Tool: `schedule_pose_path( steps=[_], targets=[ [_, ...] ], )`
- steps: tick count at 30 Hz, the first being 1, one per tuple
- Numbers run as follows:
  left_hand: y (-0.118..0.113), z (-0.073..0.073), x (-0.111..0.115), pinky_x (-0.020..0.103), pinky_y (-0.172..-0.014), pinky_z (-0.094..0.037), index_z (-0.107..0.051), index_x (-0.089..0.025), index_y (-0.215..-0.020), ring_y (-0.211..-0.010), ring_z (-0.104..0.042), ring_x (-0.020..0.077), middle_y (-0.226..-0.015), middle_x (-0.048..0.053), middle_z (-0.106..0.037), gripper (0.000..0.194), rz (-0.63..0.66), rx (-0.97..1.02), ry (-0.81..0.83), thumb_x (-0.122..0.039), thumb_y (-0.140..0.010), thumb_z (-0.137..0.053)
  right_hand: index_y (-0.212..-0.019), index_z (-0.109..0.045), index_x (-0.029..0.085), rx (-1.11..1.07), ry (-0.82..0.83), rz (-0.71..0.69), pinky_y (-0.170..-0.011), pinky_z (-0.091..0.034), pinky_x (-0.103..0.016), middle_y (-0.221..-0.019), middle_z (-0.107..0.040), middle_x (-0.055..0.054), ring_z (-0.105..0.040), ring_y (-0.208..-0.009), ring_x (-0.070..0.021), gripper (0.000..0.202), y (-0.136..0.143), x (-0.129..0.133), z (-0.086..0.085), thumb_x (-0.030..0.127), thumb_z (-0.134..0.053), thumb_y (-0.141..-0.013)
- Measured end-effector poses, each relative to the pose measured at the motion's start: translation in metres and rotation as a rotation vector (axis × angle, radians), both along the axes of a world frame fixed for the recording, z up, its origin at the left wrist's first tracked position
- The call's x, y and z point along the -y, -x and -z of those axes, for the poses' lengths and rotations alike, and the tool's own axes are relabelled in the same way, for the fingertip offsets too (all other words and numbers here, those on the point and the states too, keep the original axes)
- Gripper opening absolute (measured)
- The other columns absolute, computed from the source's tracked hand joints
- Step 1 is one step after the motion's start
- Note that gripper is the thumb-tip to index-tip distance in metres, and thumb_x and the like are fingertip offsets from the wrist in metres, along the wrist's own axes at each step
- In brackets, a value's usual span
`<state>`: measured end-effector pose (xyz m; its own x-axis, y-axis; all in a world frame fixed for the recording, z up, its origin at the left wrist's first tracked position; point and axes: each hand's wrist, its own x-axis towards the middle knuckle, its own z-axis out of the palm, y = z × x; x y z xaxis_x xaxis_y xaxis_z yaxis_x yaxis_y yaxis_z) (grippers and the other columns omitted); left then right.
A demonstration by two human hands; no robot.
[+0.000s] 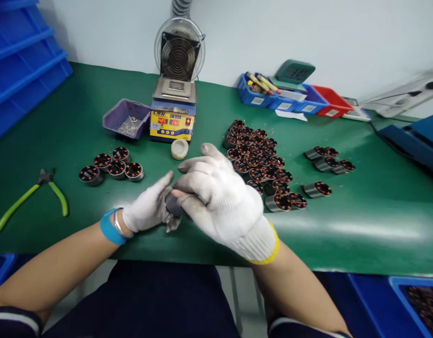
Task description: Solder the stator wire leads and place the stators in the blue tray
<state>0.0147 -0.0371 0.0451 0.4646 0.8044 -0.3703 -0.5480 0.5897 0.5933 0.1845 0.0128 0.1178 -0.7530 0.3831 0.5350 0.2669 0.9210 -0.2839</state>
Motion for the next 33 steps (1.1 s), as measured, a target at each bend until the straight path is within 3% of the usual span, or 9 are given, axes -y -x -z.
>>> schedule_pose_path(
  steps=[2,4,6,10,13,20,23,26,33],
  targets=[
    [-0.002,-0.001,0.002,0.027,-0.045,-0.050,-0.065,-0.016,-0.088,-0.048,-0.061,0.0154,-0.065,0.001,-0.065,0.033,-0.082,0.032,-0.069,-0.049,-0.087,-0.063,-0.086,-0.067,0.028,0.016,-0.044,0.039,-0.115,-0.044,-0.061,-0.093,-0.074,-0.002,-0.073,-0.098,-0.0254,0.004,-0.002,-0.004,-0.001,0.026,-0.066,-0.090],
    [-0.001,-0.003,0.002,0.030,-0.065,-0.059,-0.062,-0.018,-0.081,-0.068,-0.070,0.0165,-0.076,0.001,-0.069,0.010,-0.408,0.096,-0.092,-0.027,-0.083,-0.065,-0.085,-0.066,0.027,0.021,-0.077,0.054,-0.114,-0.045,-0.063,-0.089,-0.073,-0.002,-0.073,-0.097,-0.0259,0.005,-0.004,-0.006,-0.002,0.026,-0.066,-0.090],
    [0.001,-0.004,-0.001,0.034,-0.077,-0.060,-0.054,-0.019,-0.068,-0.082,-0.072,0.0178,-0.079,0.002,-0.068,0.017,-0.656,0.130,-0.045,-0.025,-0.083,-0.061,-0.083,-0.064,0.027,0.035,-0.072,0.042,-0.114,-0.044,-0.063,-0.088,-0.073,-0.002,-0.073,-0.097,-0.0256,0.008,-0.003,-0.006,-0.004,0.027,-0.065,-0.090],
    [0.002,0.001,-0.004,0.032,-0.055,-0.057,-0.060,-0.018,-0.077,-0.065,-0.067,0.0192,-0.074,0.004,-0.066,0.043,-0.276,0.052,0.051,-0.059,-0.085,-0.062,-0.079,-0.064,0.028,0.052,0.017,0.028,-0.117,-0.044,-0.059,-0.091,-0.073,-0.002,-0.073,-0.096,-0.0241,0.012,0.000,-0.004,-0.006,0.029,-0.063,-0.091],
    [-0.002,0.003,0.001,0.026,-0.047,-0.051,-0.066,-0.016,-0.084,-0.056,-0.061,0.0157,-0.071,0.002,-0.064,0.049,-0.035,-0.016,-0.120,-0.063,-0.075,-0.075,-0.078,-0.064,0.028,0.024,0.083,0.064,-0.118,-0.044,-0.058,-0.088,-0.073,-0.001,-0.073,-0.095,-0.0237,0.012,-0.002,-0.003,-0.002,0.028,-0.064,-0.090],
    [-0.007,0.003,0.003,0.033,-0.081,-0.060,-0.066,-0.016,-0.106,-0.090,-0.071,0.0210,-0.102,0.008,-0.074,0.051,-0.519,-0.406,-0.345,-0.044,-0.068,-0.087,-0.075,-0.059,0.026,-0.651,0.146,0.290,-0.104,-0.055,-0.056,-0.074,-0.061,-0.001,-0.072,-0.092,-0.0239,0.021,-0.023,0.006,0.015,0.033,-0.058,-0.095],
    [-0.006,0.007,0.003,0.037,-0.098,-0.057,-0.060,-0.017,-0.119,-0.112,-0.070,0.0260,-0.122,0.013,-0.072,0.058,-0.604,-0.492,-0.410,-0.038,-0.070,-0.084,-0.093,-0.065,0.024,-0.366,0.139,0.346,-0.099,-0.059,-0.050,-0.090,-0.070,-0.004,-0.072,-0.094,-0.0240,0.012,-0.020,0.008,0.035,0.034,-0.071,-0.087],
    [-0.008,0.009,0.005,0.039,-0.104,-0.054,-0.056,-0.016,-0.128,-0.122,-0.066,0.0272,-0.134,0.015,-0.068,0.061,-0.566,-0.527,-0.446,-0.033,-0.074,-0.078,-0.128,-0.059,0.019,-0.054,0.184,0.336,-0.098,-0.060,-0.046,-0.124,-0.068,-0.014,-0.068,-0.112,-0.0279,0.050,-0.005,0.008,0.060,0.039,-0.073,-0.084],
    [-0.012,0.001,0.005,0.040,-0.098,-0.057,-0.066,-0.019,-0.115,-0.118,-0.068,0.0269,-0.131,0.012,-0.070,0.042,-0.643,-0.624,-0.497,-0.029,-0.075,-0.076,-0.134,-0.054,0.018,-0.040,0.135,0.278,-0.104,-0.057,-0.044,-0.134,-0.064,-0.014,-0.065,-0.121,-0.0276,0.050,0.002,0.005,0.086,0.023,-0.062,-0.084]
  ],
)
